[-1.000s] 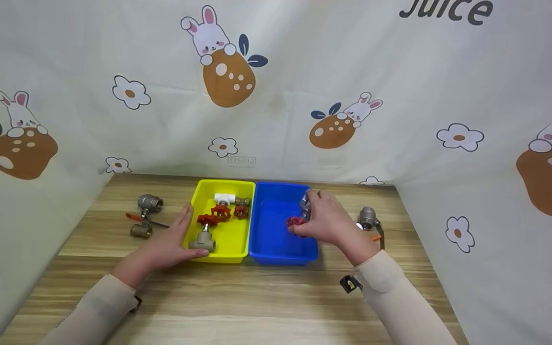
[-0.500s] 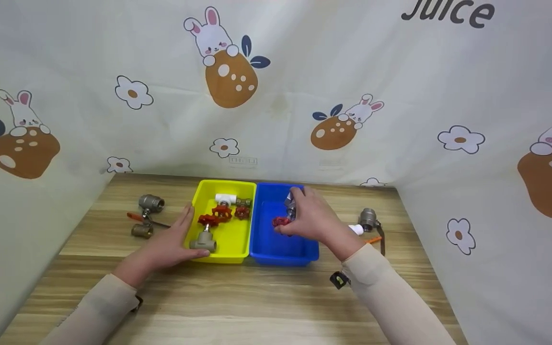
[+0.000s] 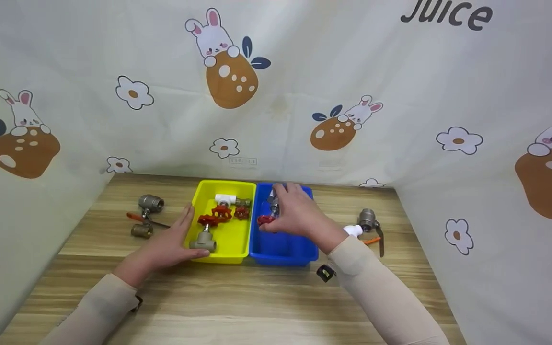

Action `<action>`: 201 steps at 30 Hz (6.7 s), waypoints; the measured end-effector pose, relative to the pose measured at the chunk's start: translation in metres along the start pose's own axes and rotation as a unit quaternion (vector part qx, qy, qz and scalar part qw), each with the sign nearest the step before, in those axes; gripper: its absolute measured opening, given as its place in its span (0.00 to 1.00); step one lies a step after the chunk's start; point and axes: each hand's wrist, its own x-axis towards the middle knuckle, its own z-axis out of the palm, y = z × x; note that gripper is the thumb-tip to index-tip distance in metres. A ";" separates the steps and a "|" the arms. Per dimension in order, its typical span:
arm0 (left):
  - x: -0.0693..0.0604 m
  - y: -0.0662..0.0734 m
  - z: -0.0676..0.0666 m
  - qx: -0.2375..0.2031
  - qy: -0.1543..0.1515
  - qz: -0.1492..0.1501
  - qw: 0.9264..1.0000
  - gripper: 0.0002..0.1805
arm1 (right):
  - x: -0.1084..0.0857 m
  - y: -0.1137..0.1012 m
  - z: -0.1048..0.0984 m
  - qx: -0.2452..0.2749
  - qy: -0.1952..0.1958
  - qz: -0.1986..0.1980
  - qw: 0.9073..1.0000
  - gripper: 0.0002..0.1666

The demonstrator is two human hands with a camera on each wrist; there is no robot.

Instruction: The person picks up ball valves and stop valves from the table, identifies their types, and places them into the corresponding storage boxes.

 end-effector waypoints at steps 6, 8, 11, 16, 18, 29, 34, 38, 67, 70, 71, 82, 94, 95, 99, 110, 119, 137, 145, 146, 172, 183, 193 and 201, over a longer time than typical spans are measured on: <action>0.000 0.000 0.000 0.001 -0.002 0.003 1.000 0.79 | 0.009 -0.006 -0.001 -0.014 0.002 -0.025 1.000 0.70; 0.000 0.000 0.000 0.006 -0.002 0.004 1.000 0.79 | 0.011 -0.008 -0.001 -0.020 -0.001 -0.029 0.999 0.69; 0.000 -0.001 0.001 0.007 -0.004 0.006 1.000 0.79 | 0.015 -0.013 0.000 -0.031 -0.004 -0.034 0.999 0.67; 0.000 -0.002 0.001 0.007 -0.003 0.007 1.000 0.80 | 0.019 -0.021 0.001 -0.032 -0.009 -0.046 0.998 0.66; 0.000 -0.002 0.001 0.006 -0.002 0.006 1.000 0.80 | 0.021 -0.024 0.002 -0.029 -0.011 -0.052 0.998 0.66; 0.000 -0.002 0.001 0.000 0.000 0.002 1.000 0.81 | 0.031 -0.040 0.006 -0.032 -0.026 -0.072 0.997 0.65; 0.001 -0.002 0.001 0.007 -0.002 -0.002 1.000 0.81 | 0.035 -0.047 0.009 -0.038 -0.032 -0.075 0.996 0.66; 0.000 0.000 0.000 0.006 -0.003 -0.004 1.000 0.80 | 0.039 -0.051 0.012 -0.044 -0.038 -0.078 0.995 0.66; -0.001 -0.001 0.000 0.010 -0.001 0.001 1.000 0.80 | 0.062 -0.079 0.023 -0.050 -0.077 -0.092 0.991 0.63; -0.001 -0.001 0.000 0.010 -0.001 0.005 1.000 0.79 | 0.064 -0.080 0.025 -0.052 -0.084 -0.089 0.991 0.63; -0.001 0.000 0.000 0.011 -0.002 0.004 1.000 0.79 | 0.064 -0.081 0.025 -0.052 -0.088 -0.086 0.991 0.63; -0.002 0.001 -0.002 0.005 -0.006 -0.002 1.000 0.79 | 0.072 -0.086 0.030 -0.062 -0.128 -0.069 0.987 0.60; -0.001 -0.001 0.000 0.013 0.000 -0.005 1.000 0.80 | 0.079 -0.090 0.038 -0.066 -0.194 -0.032 0.978 0.54; -0.001 -0.001 0.000 0.010 -0.001 -0.004 1.000 0.80 | 0.080 -0.090 0.039 -0.064 -0.197 -0.030 0.978 0.52; -0.002 -0.001 -0.001 0.001 -0.005 -0.002 1.000 0.78 | 0.083 -0.089 0.041 -0.056 -0.213 -0.019 0.975 0.46; -0.004 0.000 -0.002 0.001 -0.006 0.001 1.000 0.78 | 0.094 -0.090 0.048 -0.051 -0.259 0.011 0.965 0.46; -0.005 0.001 -0.002 0.004 -0.006 -0.008 1.000 0.81 | 0.101 -0.097 0.051 -0.058 -0.292 0.045 0.954 0.48; -0.001 -0.002 0.001 0.018 0.002 0.001 1.000 0.79 | 0.105 -0.100 0.057 -0.087 -0.307 0.077 0.945 0.45; 0.000 -0.002 0.001 0.018 0.000 0.002 1.000 0.80 | 0.104 -0.104 0.057 -0.088 -0.308 0.105 0.941 0.45; 0.000 -0.002 0.001 0.017 0.000 0.001 1.000 0.80 | 0.104 -0.105 0.057 -0.089 -0.309 0.106 0.941 0.44; -0.003 0.000 -0.001 0.018 0.008 -0.002 1.000 0.81 | 0.107 -0.106 0.064 -0.108 -0.315 0.088 0.939 0.34; -0.003 -0.001 0.000 0.009 0.010 0.002 1.000 0.80 | 0.104 -0.116 0.064 -0.093 -0.317 0.165 0.929 0.31; -0.005 0.001 -0.001 0.007 0.005 0.001 1.000 0.79 | 0.105 -0.123 0.063 -0.084 -0.309 0.227 0.920 0.28; -0.005 0.001 -0.001 0.010 0.007 0.003 1.000 0.79 | 0.103 -0.123 0.061 -0.090 -0.314 0.211 0.921 0.27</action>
